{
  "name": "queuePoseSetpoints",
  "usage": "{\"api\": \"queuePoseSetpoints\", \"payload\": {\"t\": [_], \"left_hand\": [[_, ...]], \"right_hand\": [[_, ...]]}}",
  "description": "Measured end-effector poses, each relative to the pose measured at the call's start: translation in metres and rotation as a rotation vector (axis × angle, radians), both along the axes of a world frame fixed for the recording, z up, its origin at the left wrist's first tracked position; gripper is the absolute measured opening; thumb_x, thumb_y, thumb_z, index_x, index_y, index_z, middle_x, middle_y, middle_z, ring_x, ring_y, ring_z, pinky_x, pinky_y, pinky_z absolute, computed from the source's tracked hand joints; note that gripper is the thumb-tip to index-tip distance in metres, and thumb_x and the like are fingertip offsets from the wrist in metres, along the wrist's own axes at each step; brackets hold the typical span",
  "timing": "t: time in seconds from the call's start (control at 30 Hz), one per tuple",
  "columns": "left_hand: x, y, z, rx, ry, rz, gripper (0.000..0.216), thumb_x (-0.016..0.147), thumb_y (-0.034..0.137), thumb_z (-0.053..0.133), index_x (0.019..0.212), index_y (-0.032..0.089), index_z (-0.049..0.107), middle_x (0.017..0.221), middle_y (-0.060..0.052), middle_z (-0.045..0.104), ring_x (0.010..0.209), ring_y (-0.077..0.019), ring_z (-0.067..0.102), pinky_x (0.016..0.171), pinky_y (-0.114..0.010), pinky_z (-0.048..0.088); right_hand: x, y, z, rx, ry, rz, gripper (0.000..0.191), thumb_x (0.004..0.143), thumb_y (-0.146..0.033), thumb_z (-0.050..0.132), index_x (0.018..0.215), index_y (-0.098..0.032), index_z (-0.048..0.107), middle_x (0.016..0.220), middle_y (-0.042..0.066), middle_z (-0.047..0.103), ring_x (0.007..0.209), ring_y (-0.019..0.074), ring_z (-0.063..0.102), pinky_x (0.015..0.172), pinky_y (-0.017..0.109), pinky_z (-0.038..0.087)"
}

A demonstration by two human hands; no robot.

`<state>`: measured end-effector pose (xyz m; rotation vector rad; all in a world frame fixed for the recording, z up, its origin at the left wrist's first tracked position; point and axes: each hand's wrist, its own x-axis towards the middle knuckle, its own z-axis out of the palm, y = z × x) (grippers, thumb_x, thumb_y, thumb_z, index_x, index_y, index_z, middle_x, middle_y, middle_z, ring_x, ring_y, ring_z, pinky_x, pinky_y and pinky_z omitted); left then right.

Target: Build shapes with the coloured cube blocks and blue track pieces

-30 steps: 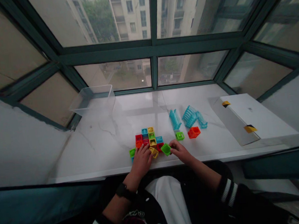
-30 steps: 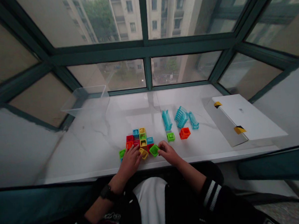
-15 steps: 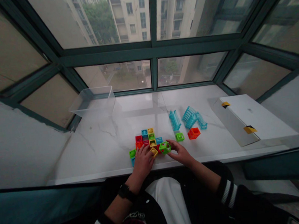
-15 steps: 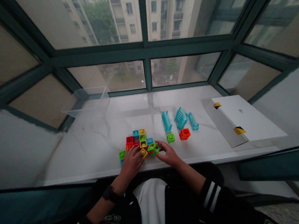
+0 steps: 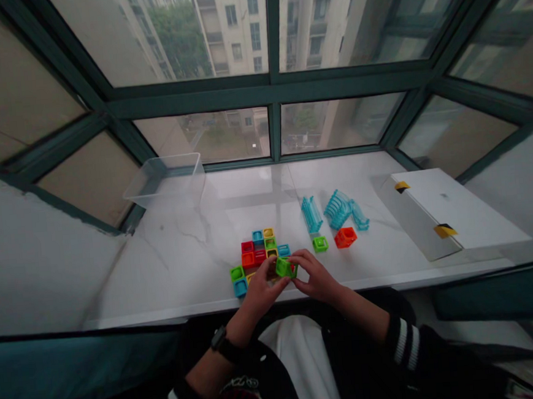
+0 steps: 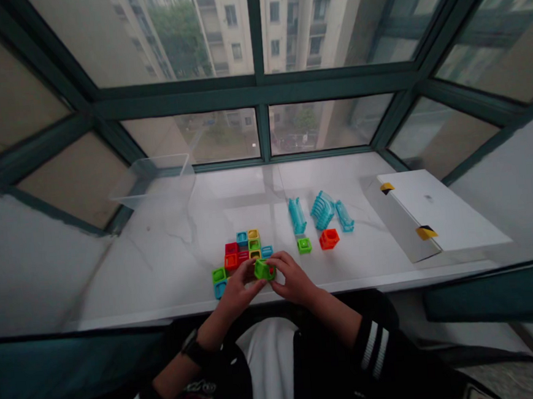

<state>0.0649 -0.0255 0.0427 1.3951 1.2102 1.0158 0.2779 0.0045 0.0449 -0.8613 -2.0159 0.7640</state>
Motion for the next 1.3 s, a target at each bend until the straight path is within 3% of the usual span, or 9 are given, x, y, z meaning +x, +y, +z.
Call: {"api": "queuePoseSetpoints", "payload": {"t": [0.13,0.23,0.47,0.73,0.97,1.13,1.3], "left_hand": [[-0.001,0.0,0.003,-0.032,-0.105,0.023,0.061,0.081,0.035,0.083,0.133,0.021,0.055,0.125,-0.013,0.073,0.114,-0.0276,0.073,0.104,-0.05,0.059],[-0.001,-0.001,0.008,-0.024,-0.176,0.019,0.059,0.081,0.034,0.084,0.131,0.022,0.055,0.13,-0.013,0.071,0.119,-0.0271,0.072,0.108,-0.051,0.056],[0.005,-0.004,0.011,0.023,-0.228,-0.05,0.055,0.083,0.033,0.083,0.129,0.022,0.056,0.132,-0.013,0.071,0.123,-0.0272,0.07,0.111,-0.051,0.054],[0.001,-0.001,0.004,0.089,0.003,-0.008,0.055,0.086,0.035,0.08,0.134,0.023,0.058,0.128,-0.011,0.071,0.11,-0.0247,0.074,0.101,-0.048,0.061],[0.001,-0.001,0.008,0.265,0.19,0.058,0.048,0.085,0.033,0.082,0.128,0.025,0.063,0.117,-0.007,0.068,0.104,-0.0223,0.07,0.094,-0.042,0.061],[0.006,-0.003,0.013,0.32,0.303,0.042,0.045,0.088,0.035,0.08,0.129,0.026,0.064,0.112,-0.006,0.067,0.103,-0.0221,0.068,0.093,-0.04,0.059],[0.004,-0.003,0.01,0.302,0.248,-0.033,0.05,0.092,0.034,0.076,0.139,0.028,0.057,0.127,-0.007,0.067,0.113,-0.0227,0.068,0.101,-0.042,0.058]], "right_hand": [[0.0,-0.002,0.002,-0.056,0.053,0.024,0.07,0.085,-0.017,0.072,0.149,-0.028,0.048,0.138,0.014,0.053,0.129,0.0296,0.056,0.104,0.048,0.057],[0.001,-0.002,0.002,-0.162,0.117,0.004,0.078,0.09,-0.026,0.072,0.158,-0.027,0.034,0.142,0.016,0.053,0.124,0.0288,0.06,0.098,0.046,0.06],[0.0,0.003,0.005,-0.223,0.063,-0.001,0.05,0.093,-0.031,0.07,0.141,-0.027,0.055,0.125,0.01,0.065,0.106,0.0237,0.068,0.091,0.041,0.06],[0.003,0.004,0.005,-0.194,0.063,-0.049,0.048,0.091,-0.03,0.071,0.137,-0.026,0.059,0.122,0.01,0.066,0.099,0.0231,0.069,0.089,0.041,0.061],[-0.001,-0.001,-0.012,-0.297,0.094,0.028,0.076,0.086,-0.043,0.081,0.152,-0.025,0.047,0.142,0.015,0.057,0.125,0.03,0.062,0.096,0.043,0.06],[-0.001,-0.001,-0.018,-0.372,0.151,-0.001,0.065,0.087,-0.046,0.079,0.143,-0.024,0.056,0.135,0.013,0.061,0.118,0.0285,0.065,0.095,0.042,0.06],[0.008,0.003,-0.017,-0.386,0.146,-0.048,0.057,0.087,-0.045,0.078,0.136,-0.023,0.06,0.127,0.011,0.066,0.111,0.0265,0.068,0.092,0.04,0.061]]}}
